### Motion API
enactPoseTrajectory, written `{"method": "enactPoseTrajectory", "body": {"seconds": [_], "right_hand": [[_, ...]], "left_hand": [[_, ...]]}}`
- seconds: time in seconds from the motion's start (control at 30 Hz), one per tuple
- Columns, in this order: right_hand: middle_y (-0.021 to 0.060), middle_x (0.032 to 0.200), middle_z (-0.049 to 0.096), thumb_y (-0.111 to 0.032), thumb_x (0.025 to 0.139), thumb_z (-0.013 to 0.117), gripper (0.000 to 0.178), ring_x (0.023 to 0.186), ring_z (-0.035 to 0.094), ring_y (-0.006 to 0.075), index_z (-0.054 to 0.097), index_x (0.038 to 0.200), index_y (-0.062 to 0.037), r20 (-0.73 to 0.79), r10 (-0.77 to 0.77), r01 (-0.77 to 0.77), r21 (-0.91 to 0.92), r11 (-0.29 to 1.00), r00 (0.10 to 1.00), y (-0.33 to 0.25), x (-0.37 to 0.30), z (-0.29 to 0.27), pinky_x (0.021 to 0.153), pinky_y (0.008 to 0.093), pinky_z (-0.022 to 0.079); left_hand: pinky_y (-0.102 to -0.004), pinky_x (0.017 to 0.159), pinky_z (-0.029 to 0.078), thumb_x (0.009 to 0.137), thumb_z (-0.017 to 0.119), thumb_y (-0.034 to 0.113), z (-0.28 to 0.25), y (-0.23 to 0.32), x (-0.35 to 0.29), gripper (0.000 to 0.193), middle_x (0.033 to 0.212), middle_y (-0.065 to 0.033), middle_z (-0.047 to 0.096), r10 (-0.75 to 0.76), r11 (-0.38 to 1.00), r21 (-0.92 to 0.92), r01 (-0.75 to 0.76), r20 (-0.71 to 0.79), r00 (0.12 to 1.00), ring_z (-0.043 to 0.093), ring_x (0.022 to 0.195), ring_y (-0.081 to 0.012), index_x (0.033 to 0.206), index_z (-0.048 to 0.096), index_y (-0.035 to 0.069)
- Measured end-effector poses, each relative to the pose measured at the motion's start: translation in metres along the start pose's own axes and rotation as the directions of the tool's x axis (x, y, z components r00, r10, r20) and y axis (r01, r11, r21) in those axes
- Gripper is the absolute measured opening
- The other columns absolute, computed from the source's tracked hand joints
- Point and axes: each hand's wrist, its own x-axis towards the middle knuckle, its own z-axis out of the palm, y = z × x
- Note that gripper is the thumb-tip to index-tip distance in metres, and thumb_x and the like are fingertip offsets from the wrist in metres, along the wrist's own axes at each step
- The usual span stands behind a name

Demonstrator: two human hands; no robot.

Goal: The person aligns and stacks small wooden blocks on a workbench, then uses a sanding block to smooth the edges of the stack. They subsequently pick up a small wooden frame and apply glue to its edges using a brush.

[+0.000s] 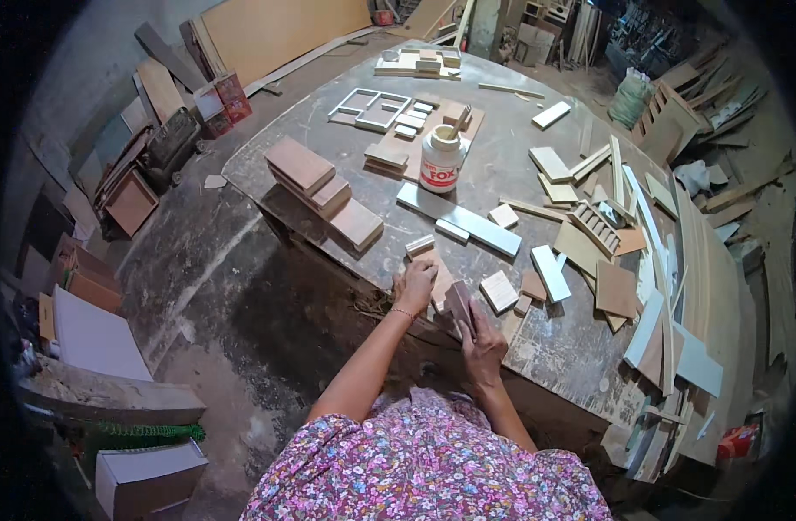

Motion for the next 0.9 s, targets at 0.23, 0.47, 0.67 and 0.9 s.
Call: {"method": "enactPoseTrajectory", "body": {"seconds": [0.23, 0.47, 0.67, 0.9], "right_hand": [[0.0167, 0.098, 0.062, -0.011, 0.075, 0.064, 0.046, 0.083, 0.062, 0.0297, 0.052, 0.119, -0.0089, 0.027, 0.102, -0.103, 0.040, 0.994, 0.994, 0.000, 0.008, -0.007, 0.068, 0.0341, 0.049], [0.0149, 0.095, 0.062, -0.010, 0.074, 0.064, 0.046, 0.076, 0.061, 0.0302, 0.052, 0.118, -0.0103, 0.003, 0.039, -0.039, 0.071, 0.997, 0.999, 0.007, 0.009, -0.002, 0.064, 0.0350, 0.048], [0.0147, 0.103, 0.060, -0.007, 0.072, 0.064, 0.050, 0.086, 0.061, 0.0299, 0.050, 0.120, -0.0110, 0.043, 0.099, -0.105, 0.161, 0.981, 0.994, 0.016, 0.012, -0.008, 0.072, 0.0352, 0.048], [0.0158, 0.101, 0.061, -0.004, 0.071, 0.064, 0.051, 0.083, 0.062, 0.0300, 0.050, 0.120, -0.0077, 0.106, -0.022, 0.001, 0.196, 0.981, 0.994, 0.027, 0.019, -0.011, 0.069, 0.0349, 0.049]], "left_hand": [[-0.0499, 0.082, 0.034, 0.084, 0.050, 0.021, 0.004, -0.006, 0.004, 0.021, 0.113, 0.0006, 0.054, -0.052, 0.998, -0.040, 0.053, 0.040, 0.998, 0.045, 0.110, -0.0193, 0.102, 0.060, 0.019], [-0.0487, 0.085, 0.034, 0.079, 0.054, 0.017, 0.007, -0.004, -0.001, 0.023, 0.115, 0.0010, 0.053, -0.105, 0.994, -0.031, 0.106, 0.027, 0.994, 0.044, 0.111, -0.0195, 0.101, 0.061, 0.019], [-0.0372, 0.089, 0.038, 0.071, 0.061, 0.007, -0.011, 0.013, 0.004, 0.031, 0.111, -0.0088, 0.055, -0.085, 0.993, -0.077, 0.088, 0.036, 0.996, 0.047, 0.108, -0.0276, 0.102, 0.060, 0.009], [-0.0413, 0.088, 0.036, 0.077, 0.058, 0.013, -0.014, 0.011, 0.000, 0.020, 0.110, -0.0083, 0.057, -0.124, 0.982, -0.145, 0.121, -0.006, 0.992, 0.052, 0.103, -0.0246, 0.096, 0.063, 0.010]]}}
